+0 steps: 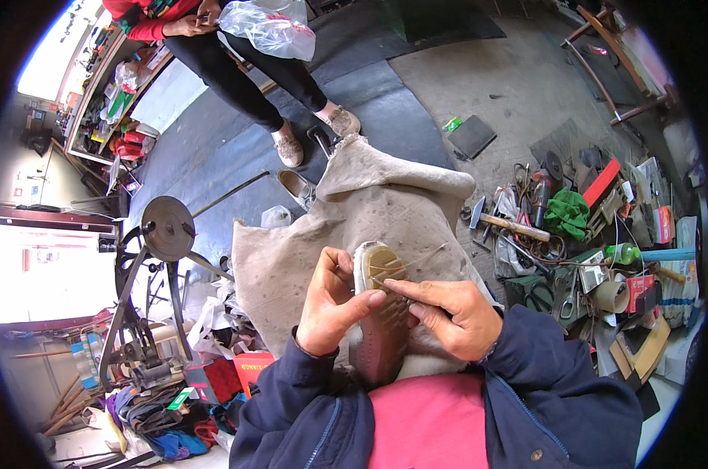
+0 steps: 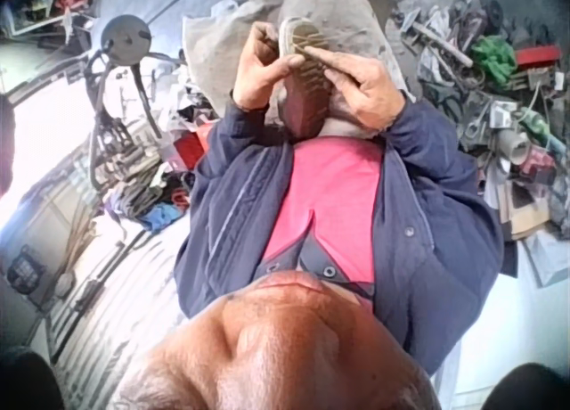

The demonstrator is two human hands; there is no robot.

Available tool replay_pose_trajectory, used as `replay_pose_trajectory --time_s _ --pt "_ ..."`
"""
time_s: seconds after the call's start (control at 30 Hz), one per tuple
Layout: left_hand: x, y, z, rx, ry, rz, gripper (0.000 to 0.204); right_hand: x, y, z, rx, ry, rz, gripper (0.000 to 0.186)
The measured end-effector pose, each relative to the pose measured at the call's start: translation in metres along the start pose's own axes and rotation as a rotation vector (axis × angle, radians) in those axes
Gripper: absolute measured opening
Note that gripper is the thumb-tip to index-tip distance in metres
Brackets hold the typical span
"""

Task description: The person hand-sews a white perforated shoe using a curved awl and thread. They repeatedly pierce the shoe's sole and upper, pull the thread through, and tighten the stitches while holding the shoe steady. The person occasionally turns the shoe to access different areas and continues stitching along the edge.

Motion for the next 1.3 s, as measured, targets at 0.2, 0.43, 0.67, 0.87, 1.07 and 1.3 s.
replay_pose_trajectory --time_s 0.2,0.43,0.67,0.87,1.07,1.3 --pt "0.001 -0.006 0.01 0.1 0.0 -0.059 0.049 0.027 -0.009 -0.012 -0.078 -0.011 -0.139 0.039" --pt "0.003 -0.016 0.012 0.113 -0.248 -0.164 0.048 0.059 -0.03 -0.028 -0.159 0.116 -0.346 0.035" --pt "-0.007 -0.023 0.006 0.119 -0.235 -0.156 0.043 0.055 -0.038 -0.05 -0.162 0.491 -0.345 0.031" --pt "-0.029 -0.025 -0.003 0.092 -0.257 -0.083 0.036 0.062 -0.029 -0.058 -0.295 0.564 -0.344 0.028" --pt "-0.037 -0.028 0.0 0.139 -0.411 -0.017 0.031 0.063 -0.034 -0.052 -0.601 0.097 -0.25 0.03" --pt "-0.026 -0.037 0.001 0.039 -0.493 -0.037 0.037 0.044 -0.033 -0.043 -0.349 0.447 -0.214 0.032"
Point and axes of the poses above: each hand's wrist, its own y-axis away from the middle knuckle, its own x-axis out of the back of the hand, z = x × y, the point moved 1 cm from there along -y, towards the middle knuckle, and after that the axes turned 11 degrees about -z, right-handed, at the moved point
